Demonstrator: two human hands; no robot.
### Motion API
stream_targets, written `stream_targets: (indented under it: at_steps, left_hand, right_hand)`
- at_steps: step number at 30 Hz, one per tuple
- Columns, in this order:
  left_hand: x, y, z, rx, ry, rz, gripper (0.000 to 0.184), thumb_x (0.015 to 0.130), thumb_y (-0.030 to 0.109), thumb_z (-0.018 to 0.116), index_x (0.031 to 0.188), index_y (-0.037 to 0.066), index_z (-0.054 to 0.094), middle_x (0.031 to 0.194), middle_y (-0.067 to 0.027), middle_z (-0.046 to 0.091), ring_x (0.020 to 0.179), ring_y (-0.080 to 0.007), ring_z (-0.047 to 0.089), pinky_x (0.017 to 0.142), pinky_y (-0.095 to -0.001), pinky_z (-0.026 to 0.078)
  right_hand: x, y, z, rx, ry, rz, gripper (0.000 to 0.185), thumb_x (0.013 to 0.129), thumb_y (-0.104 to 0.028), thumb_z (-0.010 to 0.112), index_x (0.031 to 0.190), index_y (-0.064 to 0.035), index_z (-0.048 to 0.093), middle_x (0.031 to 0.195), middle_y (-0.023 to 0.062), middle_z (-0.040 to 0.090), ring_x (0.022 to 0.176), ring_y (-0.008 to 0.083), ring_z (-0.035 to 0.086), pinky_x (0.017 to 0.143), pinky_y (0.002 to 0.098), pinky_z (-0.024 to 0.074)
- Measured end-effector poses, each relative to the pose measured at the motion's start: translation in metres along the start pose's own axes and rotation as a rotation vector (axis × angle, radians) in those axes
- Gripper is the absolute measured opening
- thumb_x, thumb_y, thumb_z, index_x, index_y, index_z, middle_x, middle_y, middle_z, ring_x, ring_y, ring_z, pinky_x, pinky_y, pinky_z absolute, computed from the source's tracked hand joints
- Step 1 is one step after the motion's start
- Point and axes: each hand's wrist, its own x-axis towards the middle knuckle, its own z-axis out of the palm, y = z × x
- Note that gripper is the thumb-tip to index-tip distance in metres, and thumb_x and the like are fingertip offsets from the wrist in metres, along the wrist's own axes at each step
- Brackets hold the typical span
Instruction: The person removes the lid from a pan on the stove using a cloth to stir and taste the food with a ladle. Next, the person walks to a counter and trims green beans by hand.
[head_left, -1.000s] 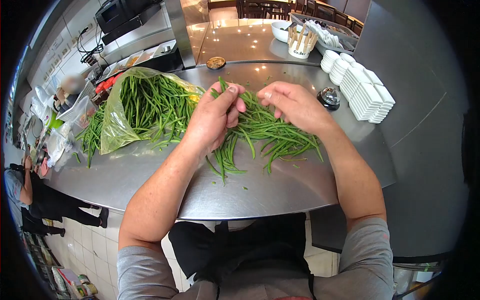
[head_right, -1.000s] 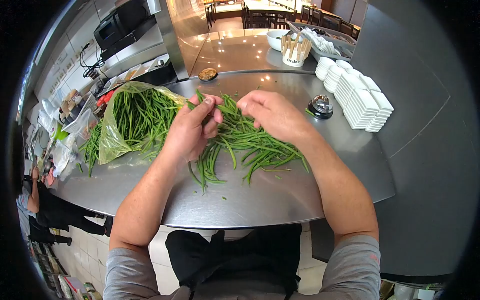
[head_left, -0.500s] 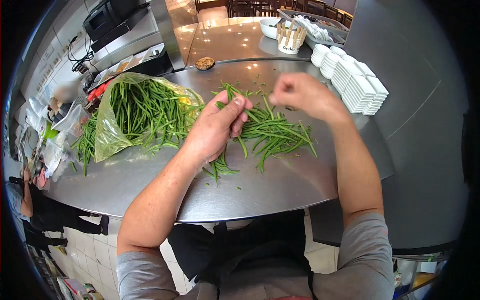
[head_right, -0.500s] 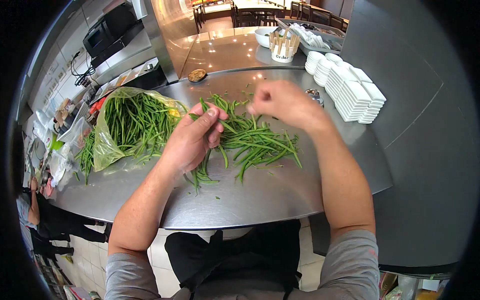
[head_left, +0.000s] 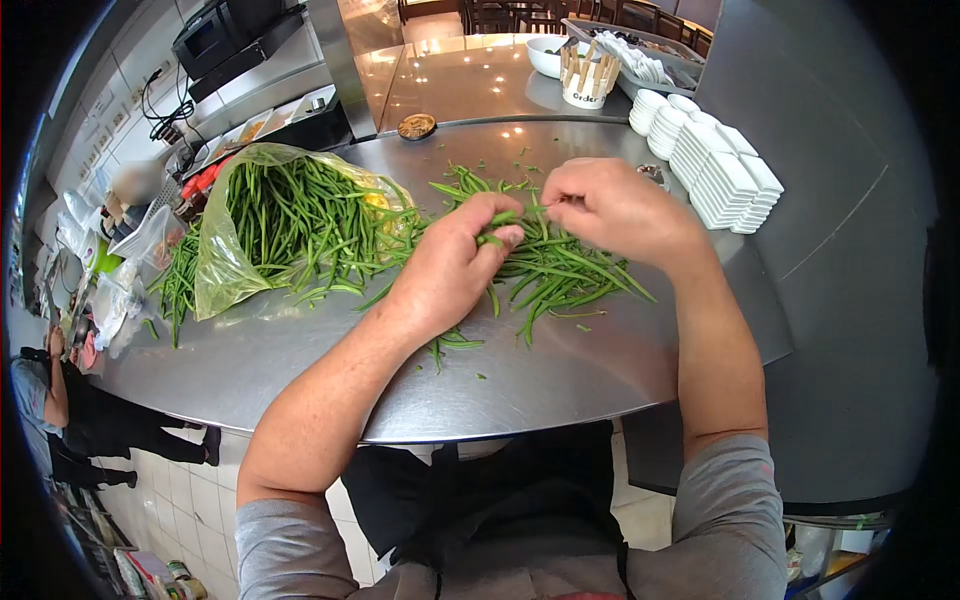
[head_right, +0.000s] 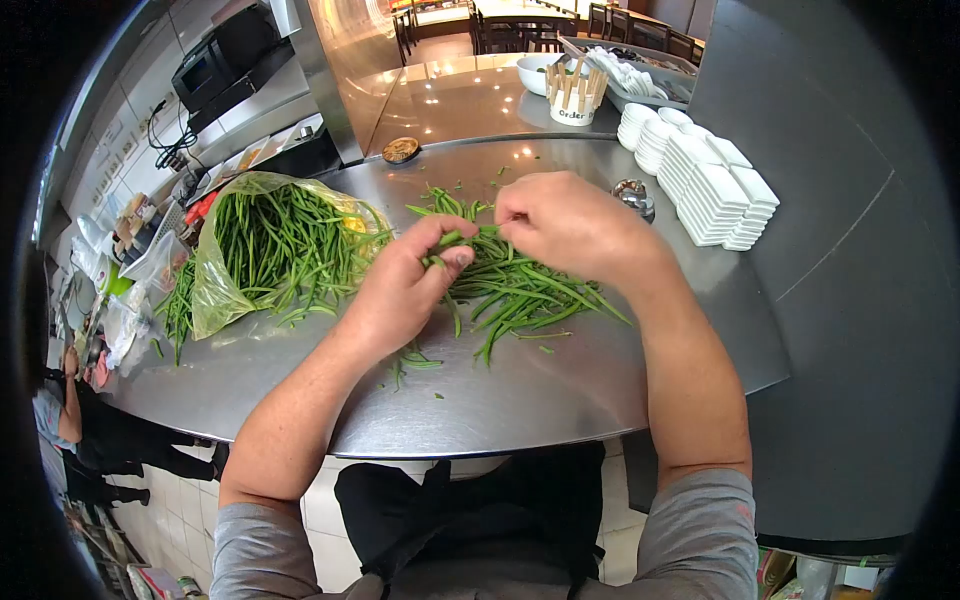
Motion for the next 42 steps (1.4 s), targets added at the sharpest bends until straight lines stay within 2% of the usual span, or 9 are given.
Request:
stream_targets:
  at_steps: [2,5,10,13,16,20,24,27,42]
  left_hand:
    - [-0.001,0.01,-0.002,0.049,-0.01,-0.082,0.024,0.109,0.018,0.064,0.126,0.002,0.063,0.109,-0.0142,0.072,0.104,-0.0217,0.067,0.094,-0.0371,0.053]
    - [0.001,0.004,-0.001,0.028,0.174,-0.003,0.022,0.104,0.015,0.067,0.118,-0.001,0.062,0.107,-0.0229,0.073,0.102,-0.0378,0.072,0.088,-0.0459,0.055]
    - [0.001,0.001,-0.011,0.16,0.006,-0.022,0.018,0.107,0.015,0.065,0.117,0.003,0.058,0.094,-0.0095,0.067,0.091,-0.022,0.067,0.082,-0.0369,0.054]
    - [0.002,-0.001,-0.012,-0.014,0.022,-0.08,0.016,0.109,0.018,0.064,0.116,0.007,0.056,0.087,-0.0027,0.06,0.079,-0.0143,0.061,0.069,-0.0311,0.049]
    - [0.004,-0.001,-0.013,-0.35,-0.023,-0.228,0.015,0.11,0.022,0.063,0.114,0.011,0.055,0.083,0.0017,0.056,0.072,-0.0076,0.052,0.059,-0.0246,0.04]
    - [0.003,0.005,-0.015,-0.549,-0.094,-0.285,0.014,0.112,0.024,0.06,0.114,0.012,0.051,0.08,0.0019,0.054,0.065,-0.006,0.045,0.053,-0.0224,0.033]
    - [0.005,0.002,-0.014,-0.74,0.025,-0.265,0.014,0.114,0.025,0.055,0.117,0.011,0.052,0.08,0.0002,0.057,0.058,-0.0068,0.041,0.052,-0.0235,0.031]
    - [0.008,-0.005,-0.016,-0.755,0.096,-0.274,0.016,0.115,0.025,0.053,0.121,0.01,0.053,0.081,-0.0008,0.059,0.056,-0.0072,0.039,0.051,-0.0241,0.03]
    - [0.011,-0.012,-0.021,-0.697,0.125,-0.277,0.015,0.115,0.023,0.052,0.122,0.01,0.054,0.084,-0.002,0.061,0.059,-0.0077,0.042,0.054,-0.0249,0.032]
  right_hand:
    - [0.002,-0.003,0.013,-0.021,0.039,-0.059,0.016,0.091,-0.014,0.062,0.093,0.0,0.07,0.089,0.0188,0.071,0.083,0.0372,0.069,0.077,0.0463,0.055]
    - [0.006,-0.01,0.023,-0.003,0.034,-0.046,0.013,0.089,-0.013,0.062,0.091,-0.0018,0.069,0.088,0.018,0.07,0.083,0.0392,0.068,0.076,0.0477,0.0544]
    - [0.014,-0.018,0.047,0.052,0.231,-0.055,0.01,0.089,-0.011,0.064,0.085,-0.0013,0.064,0.081,0.0149,0.067,0.074,0.0323,0.067,0.067,0.0438,0.0525]
    - [0.02,-0.016,0.076,0.447,0.434,0.049,0.013,0.094,-0.011,0.062,0.084,-0.0018,0.061,0.076,0.0086,0.064,0.066,0.021,0.064,0.058,0.0375,0.0483]
    - [0.02,-0.023,0.078,0.814,0.373,0.293,0.014,0.099,-0.013,0.061,0.089,-0.0037,0.062,0.076,0.0025,0.062,0.065,0.0107,0.06,0.053,0.03,0.0452]
    - [0.021,0.004,0.062,1.349,0.377,0.45,0.01,0.101,-0.014,0.062,0.104,-0.0049,0.067,0.087,0.0016,0.068,0.067,0.0074,0.058,0.056,0.024,0.0475]
    - [0.018,0.007,0.032,0.849,-0.045,0.445,0.027,0.105,-0.018,0.063,0.127,-0.0023,0.07,0.106,0.002,0.073,0.076,0.008,0.062,0.061,0.0232,0.0497]
    - [0.016,0.005,0.03,0.715,-0.2,0.449,0.026,0.107,-0.015,0.061,0.126,-0.0002,0.07,0.109,0.0044,0.074,0.078,0.0074,0.063,0.062,0.0233,0.0511]
    - [0.013,0.002,0.032,0.556,-0.233,0.44,0.022,0.099,-0.015,0.063,0.11,0.0019,0.07,0.094,0.0053,0.075,0.08,0.0124,0.067,0.065,0.0292,0.0542]
